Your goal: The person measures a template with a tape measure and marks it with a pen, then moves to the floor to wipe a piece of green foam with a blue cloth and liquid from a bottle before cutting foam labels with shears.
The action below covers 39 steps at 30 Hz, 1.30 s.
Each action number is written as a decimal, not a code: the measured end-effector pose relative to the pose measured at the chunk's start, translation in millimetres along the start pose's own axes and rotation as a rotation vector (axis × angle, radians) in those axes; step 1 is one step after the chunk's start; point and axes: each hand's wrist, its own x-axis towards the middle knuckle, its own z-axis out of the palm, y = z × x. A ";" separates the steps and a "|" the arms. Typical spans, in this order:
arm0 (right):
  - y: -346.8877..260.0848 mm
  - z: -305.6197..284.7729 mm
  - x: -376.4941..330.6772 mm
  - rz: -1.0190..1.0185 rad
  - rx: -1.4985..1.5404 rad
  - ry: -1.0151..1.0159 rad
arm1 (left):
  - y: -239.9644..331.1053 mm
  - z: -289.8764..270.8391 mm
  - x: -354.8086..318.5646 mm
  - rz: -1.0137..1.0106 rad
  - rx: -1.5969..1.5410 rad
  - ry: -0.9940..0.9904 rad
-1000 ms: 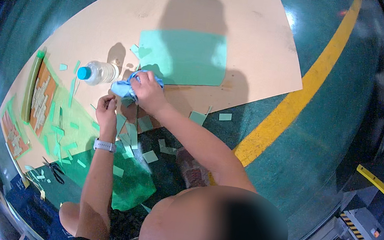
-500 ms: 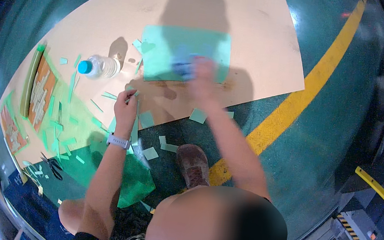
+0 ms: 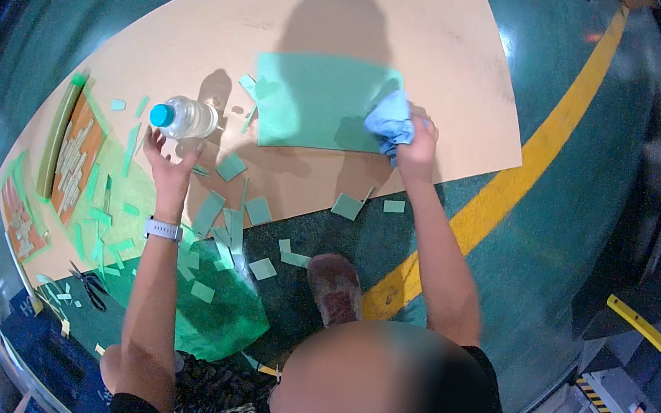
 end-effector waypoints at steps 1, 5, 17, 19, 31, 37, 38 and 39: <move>-0.9 0.3 1.5 0.206 0.274 0.002 | 6.6 2.5 6.3 0.051 -0.021 -0.013; -57.3 10.6 -17.4 0.584 1.206 -0.083 | 23.1 8.6 28.9 0.103 -0.134 -0.080; -115.2 51.0 -30.3 0.656 1.343 -0.291 | 114.6 -4.8 16.6 0.472 0.334 -0.564; -118.3 52.1 -32.8 0.651 1.397 -0.310 | 124.9 -2.0 12.9 0.477 0.454 -0.613; -117.0 55.4 -36.5 0.719 1.404 -0.337 | 146.9 -8.6 16.2 0.609 0.882 -0.608; -116.9 60.1 -39.7 0.710 1.419 -0.352 | 153.1 -9.0 18.7 0.654 0.939 -0.583; -117.2 60.6 -39.9 0.720 1.409 -0.353 | 152.8 -8.0 19.6 0.666 0.955 -0.572; -117.8 60.8 -40.0 0.729 1.399 -0.354 | 153.4 -7.5 20.4 0.678 0.972 -0.561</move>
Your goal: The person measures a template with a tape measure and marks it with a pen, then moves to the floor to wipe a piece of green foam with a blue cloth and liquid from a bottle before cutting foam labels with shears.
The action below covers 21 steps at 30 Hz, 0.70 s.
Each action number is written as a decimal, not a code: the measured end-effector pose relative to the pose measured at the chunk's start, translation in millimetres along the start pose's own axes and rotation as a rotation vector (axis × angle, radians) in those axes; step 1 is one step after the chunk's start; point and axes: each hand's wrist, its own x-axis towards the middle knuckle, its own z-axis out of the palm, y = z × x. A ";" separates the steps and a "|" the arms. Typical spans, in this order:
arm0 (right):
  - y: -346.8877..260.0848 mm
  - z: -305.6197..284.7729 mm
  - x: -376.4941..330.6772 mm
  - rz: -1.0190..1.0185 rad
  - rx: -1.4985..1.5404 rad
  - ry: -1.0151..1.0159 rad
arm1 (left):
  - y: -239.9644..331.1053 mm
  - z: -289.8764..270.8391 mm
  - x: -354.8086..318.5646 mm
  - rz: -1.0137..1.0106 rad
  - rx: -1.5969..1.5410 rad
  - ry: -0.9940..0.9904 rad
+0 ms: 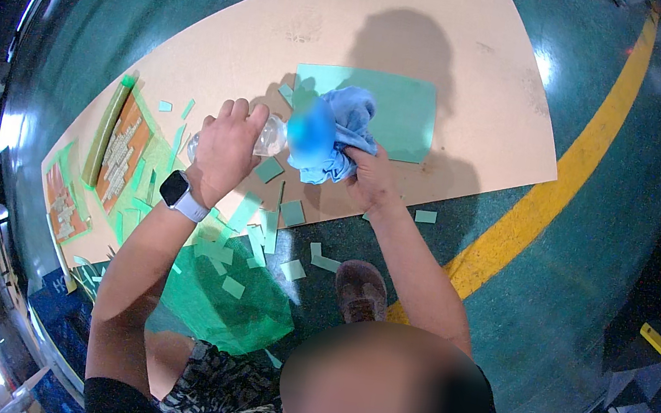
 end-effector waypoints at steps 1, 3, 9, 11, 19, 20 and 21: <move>-0.1 1.0 -0.6 0.004 0.015 0.001 | -0.1 -1.4 0.9 0.004 0.011 0.002; -2.5 5.9 -3.7 0.013 0.045 0.003 | 0.7 -7.4 3.1 0.012 0.032 0.005; -3.3 6.8 -3.3 0.001 0.136 -0.022 | 0.6 -9.4 9.0 0.024 0.063 0.031; -4.4 4.5 -0.6 -0.006 0.133 -0.038 | 0.4 -7.0 10.5 -0.009 -0.023 0.038; -49.9 -23.2 6.6 -0.271 -0.056 0.096 | -21.9 60.6 12.6 -0.555 -0.881 0.275; -59.1 -31.2 6.9 -0.362 -0.138 0.155 | -23.1 71.0 11.4 -0.575 -0.875 0.345; -64.9 -37.0 7.4 -0.442 -0.341 0.204 | -26.5 79.3 6.8 -0.602 -0.857 0.410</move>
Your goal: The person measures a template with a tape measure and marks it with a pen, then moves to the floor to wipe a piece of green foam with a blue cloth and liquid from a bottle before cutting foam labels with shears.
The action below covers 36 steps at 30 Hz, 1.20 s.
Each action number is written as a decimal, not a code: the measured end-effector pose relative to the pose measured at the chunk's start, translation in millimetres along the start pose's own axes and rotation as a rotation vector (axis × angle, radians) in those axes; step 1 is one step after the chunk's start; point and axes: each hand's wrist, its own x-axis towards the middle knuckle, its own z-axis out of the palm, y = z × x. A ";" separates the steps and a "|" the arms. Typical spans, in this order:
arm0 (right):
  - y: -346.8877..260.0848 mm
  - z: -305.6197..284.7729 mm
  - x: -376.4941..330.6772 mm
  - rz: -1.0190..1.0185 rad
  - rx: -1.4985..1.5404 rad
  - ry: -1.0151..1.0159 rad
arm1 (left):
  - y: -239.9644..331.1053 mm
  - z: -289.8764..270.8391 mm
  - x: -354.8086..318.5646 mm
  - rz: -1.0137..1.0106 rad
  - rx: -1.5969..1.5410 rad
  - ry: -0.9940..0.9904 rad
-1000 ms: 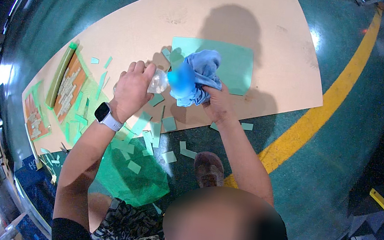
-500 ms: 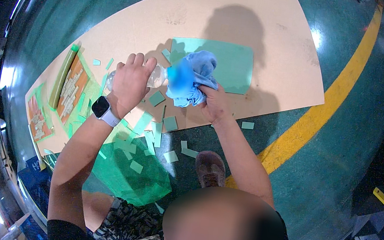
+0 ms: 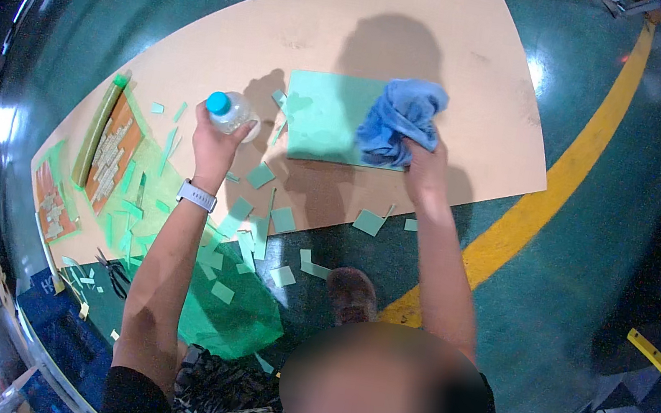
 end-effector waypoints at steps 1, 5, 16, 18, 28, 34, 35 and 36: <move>-2.8 -5.2 3.7 -0.095 -0.200 0.017 | -10.4 -0.9 -1.7 0.005 0.000 0.069; 12.3 4.0 11.0 -0.075 -0.796 0.060 | -26.1 -7.5 -7.1 -0.016 -0.089 0.091; 97.6 97.5 20.7 -0.846 -1.353 -0.408 | -47.8 8.5 -42.3 -0.192 -0.192 0.094; 83.3 58.5 31.0 -0.871 -1.410 -0.425 | -65.3 11.9 -67.3 -0.138 -0.086 0.050; 80.7 9.4 44.6 -0.733 -1.390 0.021 | -17.4 68.9 -100.6 0.339 0.177 -0.310; 102.5 127.4 36.2 -0.715 -1.345 -0.422 | -25.1 66.8 -93.9 0.386 0.334 -0.404; 97.8 109.5 42.6 -0.811 -1.351 -0.440 | -24.4 64.3 -92.6 0.388 0.318 -0.402; 89.1 78.4 52.8 -0.912 -1.352 -0.459 | -22.9 60.3 -89.5 0.390 0.305 -0.397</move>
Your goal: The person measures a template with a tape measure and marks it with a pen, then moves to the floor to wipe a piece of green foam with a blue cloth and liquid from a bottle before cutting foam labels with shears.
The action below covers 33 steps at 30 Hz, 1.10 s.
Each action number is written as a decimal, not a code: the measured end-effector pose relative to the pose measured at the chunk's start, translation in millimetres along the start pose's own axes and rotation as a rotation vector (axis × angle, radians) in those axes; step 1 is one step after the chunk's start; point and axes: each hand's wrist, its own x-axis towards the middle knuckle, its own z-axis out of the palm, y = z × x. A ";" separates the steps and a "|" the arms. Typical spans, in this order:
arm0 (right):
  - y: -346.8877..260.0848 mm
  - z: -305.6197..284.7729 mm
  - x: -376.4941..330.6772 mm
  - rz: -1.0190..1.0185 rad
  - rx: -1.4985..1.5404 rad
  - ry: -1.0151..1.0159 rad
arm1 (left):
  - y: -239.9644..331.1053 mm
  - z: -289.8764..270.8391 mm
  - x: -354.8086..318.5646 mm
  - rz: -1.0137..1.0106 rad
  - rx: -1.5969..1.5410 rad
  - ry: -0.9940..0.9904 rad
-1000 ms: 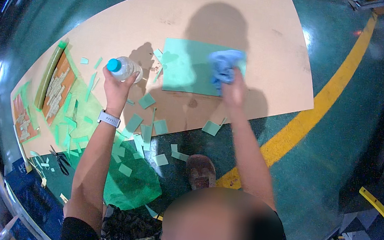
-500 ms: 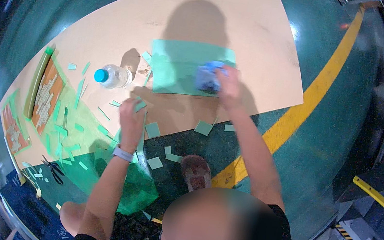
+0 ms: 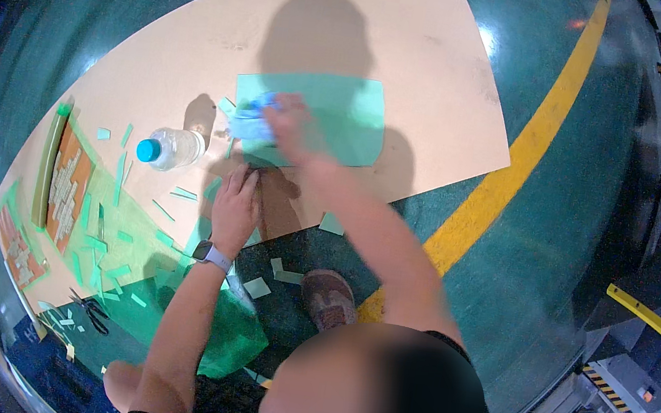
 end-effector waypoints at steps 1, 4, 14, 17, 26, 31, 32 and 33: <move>24.0 -14.5 -20.8 0.323 0.299 -0.040 | 0.9 0.4 1.0 0.005 -0.024 0.006; 83.8 -69.8 -67.2 0.584 0.196 -0.004 | -1.6 -0.5 2.5 0.017 0.003 -0.050; -61.8 30.8 16.3 0.179 0.161 -0.004 | 1.6 8.7 0.7 0.025 -0.029 -0.036; -11.0 8.3 -12.3 0.108 0.136 0.024 | -0.9 -0.5 1.1 0.012 -0.011 -0.032; 132.0 -54.6 -97.8 0.544 0.058 0.072 | 6.2 11.3 5.2 0.054 -0.069 -0.033; -56.1 39.4 40.2 0.292 0.118 -0.070 | -0.6 4.5 -0.9 0.021 0.008 -0.039; -43.9 35.4 41.2 0.260 0.059 -0.082 | 1.3 7.4 3.8 0.030 -0.007 -0.037; -35.0 34.1 40.2 0.220 0.025 -0.101 | 3.2 3.6 5.1 0.028 -0.001 -0.040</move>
